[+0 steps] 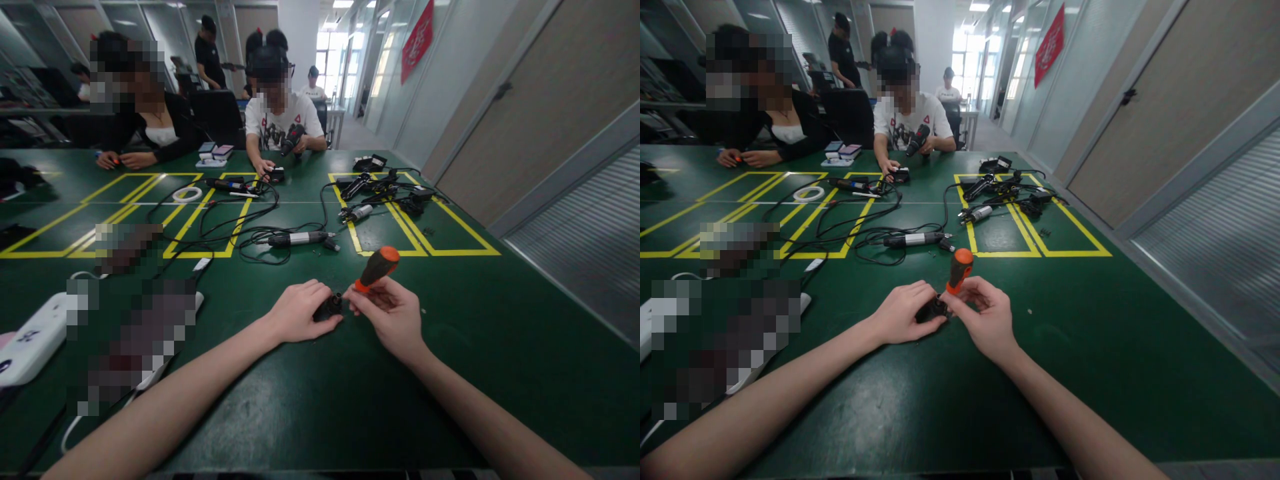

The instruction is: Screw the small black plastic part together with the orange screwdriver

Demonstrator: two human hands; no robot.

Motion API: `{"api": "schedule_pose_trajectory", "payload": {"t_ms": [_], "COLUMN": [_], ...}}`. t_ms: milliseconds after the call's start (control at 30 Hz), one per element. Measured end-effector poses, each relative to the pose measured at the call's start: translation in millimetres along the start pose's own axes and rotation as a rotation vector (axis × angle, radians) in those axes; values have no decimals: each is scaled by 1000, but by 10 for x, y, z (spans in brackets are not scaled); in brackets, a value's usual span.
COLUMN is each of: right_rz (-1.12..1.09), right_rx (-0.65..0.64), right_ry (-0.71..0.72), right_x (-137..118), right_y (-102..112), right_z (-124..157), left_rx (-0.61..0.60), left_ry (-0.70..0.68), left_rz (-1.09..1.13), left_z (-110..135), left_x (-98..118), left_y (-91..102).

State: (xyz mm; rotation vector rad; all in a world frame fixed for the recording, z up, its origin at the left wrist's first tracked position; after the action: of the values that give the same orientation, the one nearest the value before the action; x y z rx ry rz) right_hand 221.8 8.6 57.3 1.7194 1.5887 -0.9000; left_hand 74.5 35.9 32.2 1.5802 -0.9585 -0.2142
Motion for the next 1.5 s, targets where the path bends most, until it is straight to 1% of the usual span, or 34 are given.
{"api": "schedule_pose_trajectory", "payload": {"t_ms": [167,267,433,500,667,833,933,1167,1367,1500], "right_rz": [17,-1,-58,-31,11,-10,-44,17,16,-1], "right_rx": [-21,-46,8,8,-1,4,-16,9,-27,-31], "right_ry": [62,31,-28,-25,45,-8,-16,83,16,25], "right_x": [-79,-54,21,17,-64,-25,-10,-87,-55,-48], "right_y": [-18,-37,3,7,-10,2,-9,3,-7,-2], "right_z": [-39,-24,11,5,-43,-22,-4,-53,-29,-9], "left_rx": [12,13,-3,-8,-13,-6,-4,-15,-10,0], "left_ry": [-8,1,6,8,6,5,4,1,6,3], "left_rz": [5,10,9,14,22,10,16,4,1,14], "left_z": [-4,-5,-3,-3,0,5,0,-2,2,2], "left_x": [3,0,3,0,-5,-2,0,3,-2,-1], "left_y": [11,17,10,8,8,15,14,10,16,18]}}
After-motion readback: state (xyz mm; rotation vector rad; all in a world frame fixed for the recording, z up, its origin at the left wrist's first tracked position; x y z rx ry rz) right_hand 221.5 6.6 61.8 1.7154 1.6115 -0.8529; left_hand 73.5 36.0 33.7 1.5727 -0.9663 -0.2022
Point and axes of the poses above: each hand's wrist, its own z-axis away from the middle knuckle, its own y-axis out of the back of the hand, x = y × z, the point moved 7 cm from there along -z, towards the middle knuckle, and after that the axes turned 12 degrees about y, right-handed, at the moved point
